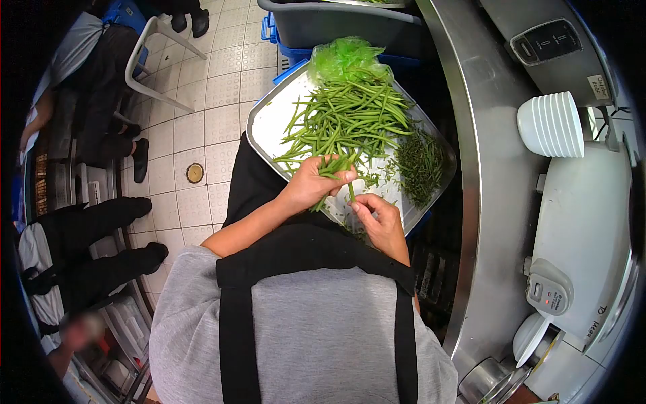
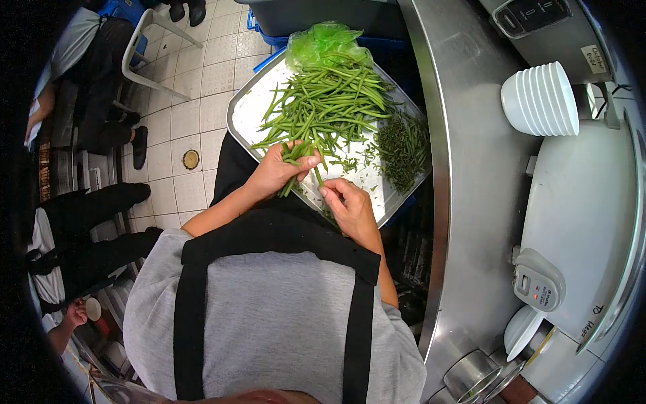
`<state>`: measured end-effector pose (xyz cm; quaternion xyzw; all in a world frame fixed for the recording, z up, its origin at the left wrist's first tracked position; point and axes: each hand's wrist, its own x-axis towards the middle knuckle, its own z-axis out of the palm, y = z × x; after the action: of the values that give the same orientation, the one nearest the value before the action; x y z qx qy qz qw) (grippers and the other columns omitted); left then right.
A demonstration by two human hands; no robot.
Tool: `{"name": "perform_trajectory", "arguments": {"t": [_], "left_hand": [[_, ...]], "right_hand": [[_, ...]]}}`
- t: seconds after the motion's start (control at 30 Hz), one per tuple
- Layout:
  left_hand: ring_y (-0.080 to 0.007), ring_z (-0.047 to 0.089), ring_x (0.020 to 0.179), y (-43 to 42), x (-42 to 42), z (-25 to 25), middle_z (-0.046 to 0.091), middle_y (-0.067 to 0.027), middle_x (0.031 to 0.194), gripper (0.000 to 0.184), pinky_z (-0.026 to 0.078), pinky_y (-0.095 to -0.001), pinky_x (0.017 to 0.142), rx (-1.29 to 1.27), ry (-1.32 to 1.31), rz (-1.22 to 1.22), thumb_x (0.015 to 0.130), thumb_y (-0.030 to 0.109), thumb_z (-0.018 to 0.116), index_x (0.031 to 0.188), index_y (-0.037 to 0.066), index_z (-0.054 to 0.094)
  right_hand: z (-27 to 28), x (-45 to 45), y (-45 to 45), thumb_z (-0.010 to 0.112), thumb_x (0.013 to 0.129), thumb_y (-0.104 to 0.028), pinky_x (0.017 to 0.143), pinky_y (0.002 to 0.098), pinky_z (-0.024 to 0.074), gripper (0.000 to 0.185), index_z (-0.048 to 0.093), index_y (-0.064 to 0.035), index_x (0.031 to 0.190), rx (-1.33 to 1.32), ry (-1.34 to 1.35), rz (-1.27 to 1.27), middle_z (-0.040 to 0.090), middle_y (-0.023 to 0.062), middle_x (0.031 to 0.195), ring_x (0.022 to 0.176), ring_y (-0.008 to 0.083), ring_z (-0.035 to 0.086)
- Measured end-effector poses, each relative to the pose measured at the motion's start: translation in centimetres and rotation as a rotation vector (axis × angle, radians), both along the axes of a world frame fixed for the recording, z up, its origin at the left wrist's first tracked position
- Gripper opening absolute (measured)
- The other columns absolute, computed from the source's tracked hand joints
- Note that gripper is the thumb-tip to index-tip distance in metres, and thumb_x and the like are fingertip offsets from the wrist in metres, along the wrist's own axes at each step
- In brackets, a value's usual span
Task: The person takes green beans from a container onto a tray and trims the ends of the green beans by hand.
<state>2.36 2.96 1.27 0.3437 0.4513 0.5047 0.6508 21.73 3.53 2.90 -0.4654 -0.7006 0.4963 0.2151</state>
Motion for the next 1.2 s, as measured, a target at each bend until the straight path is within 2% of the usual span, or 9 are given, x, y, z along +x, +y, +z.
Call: {"name": "perform_trajectory", "arguments": {"t": [0.13, 0.23, 0.5, 0.6, 0.93, 1.2], "left_hand": [[-0.0051, 0.045, 0.056, 0.1, -0.1, 0.4, 0.053, 0.0031, 0.066, 0.019, 0.036, -0.0208, 0.053, -0.011, -0.032, 0.05, 0.089, 0.022, 0.068, 0.09, 0.004, 0.063], [-0.0053, 0.045, 0.056, 0.0, -0.1, 0.8, 0.053, 0.0026, 0.068, 0.018, 0.036, -0.0213, 0.053, -0.033, -0.069, 0.063, 0.089, 0.021, 0.067, 0.091, 0.003, 0.063], [-0.0056, 0.046, 0.055, 0.1, -0.2, 0.5, 0.052, 0.001, 0.063, 0.025, 0.034, -0.0204, 0.05, 0.009, -0.045, 0.056, 0.09, 0.029, 0.066, 0.091, 0.005, 0.061], [-0.0058, 0.047, 0.057, 0.1, -0.4, 0.7, 0.053, 0.002, 0.069, 0.018, 0.037, -0.0215, 0.052, -0.028, -0.089, 0.047, 0.09, 0.021, 0.067, 0.092, 0.003, 0.062], [-0.006, 0.052, 0.064, 0.0, -0.2, 0.1, 0.059, -0.0003, 0.077, 0.019, 0.043, -0.021, 0.058, -0.065, -0.16, 0.111, 0.09, 0.022, 0.066, 0.094, 0.004, 0.062], [-0.0082, 0.057, 0.067, 0.0, -0.5, -0.1, 0.064, -0.0054, 0.086, 0.022, 0.046, -0.0222, 0.06, -0.007, -0.316, 0.079, 0.092, 0.024, 0.063, 0.095, 0.002, 0.062]], "right_hand": [[-1.1, 0.7, 0.0, 0.064, 0.089, -0.013, 0.058, 0.0254, 0.0444, 0.017, 0.065, 0.0023, 0.094, -0.19, 0.089, -0.054, 0.061, 0.0043, 0.068, 0.062, 0.0095, 0.054], [-0.9, 0.8, 0.1, 0.064, 0.089, -0.014, 0.058, 0.0248, 0.0441, 0.017, 0.065, 0.0026, 0.093, -0.194, 0.068, -0.053, 0.061, 0.0025, 0.067, 0.062, 0.0084, 0.053], [-1.1, 0.6, -0.1, 0.065, 0.088, -0.014, 0.057, 0.0252, 0.044, 0.017, 0.065, 0.0018, 0.092, -0.167, 0.07, -0.028, 0.061, 0.0036, 0.067, 0.061, 0.0092, 0.053], [-1.0, 0.4, -0.2, 0.065, 0.088, -0.014, 0.057, 0.0253, 0.044, 0.017, 0.065, 0.0017, 0.092, -0.161, 0.068, -0.028, 0.061, 0.0037, 0.067, 0.061, 0.0093, 0.053], [-1.1, 0.5, -0.1, 0.064, 0.089, -0.018, 0.056, 0.0243, 0.0423, 0.019, 0.067, 0.0012, 0.093, -0.225, 0.119, -0.025, 0.061, 0.0026, 0.068, 0.061, 0.0081, 0.052], [-0.5, 1.0, 0.3, 0.067, 0.088, -0.019, 0.052, 0.0236, 0.0357, 0.022, 0.066, 0.0012, 0.081, -0.217, 0.046, -0.052, 0.055, -0.0009, 0.061, 0.057, 0.0058, 0.044]]}}
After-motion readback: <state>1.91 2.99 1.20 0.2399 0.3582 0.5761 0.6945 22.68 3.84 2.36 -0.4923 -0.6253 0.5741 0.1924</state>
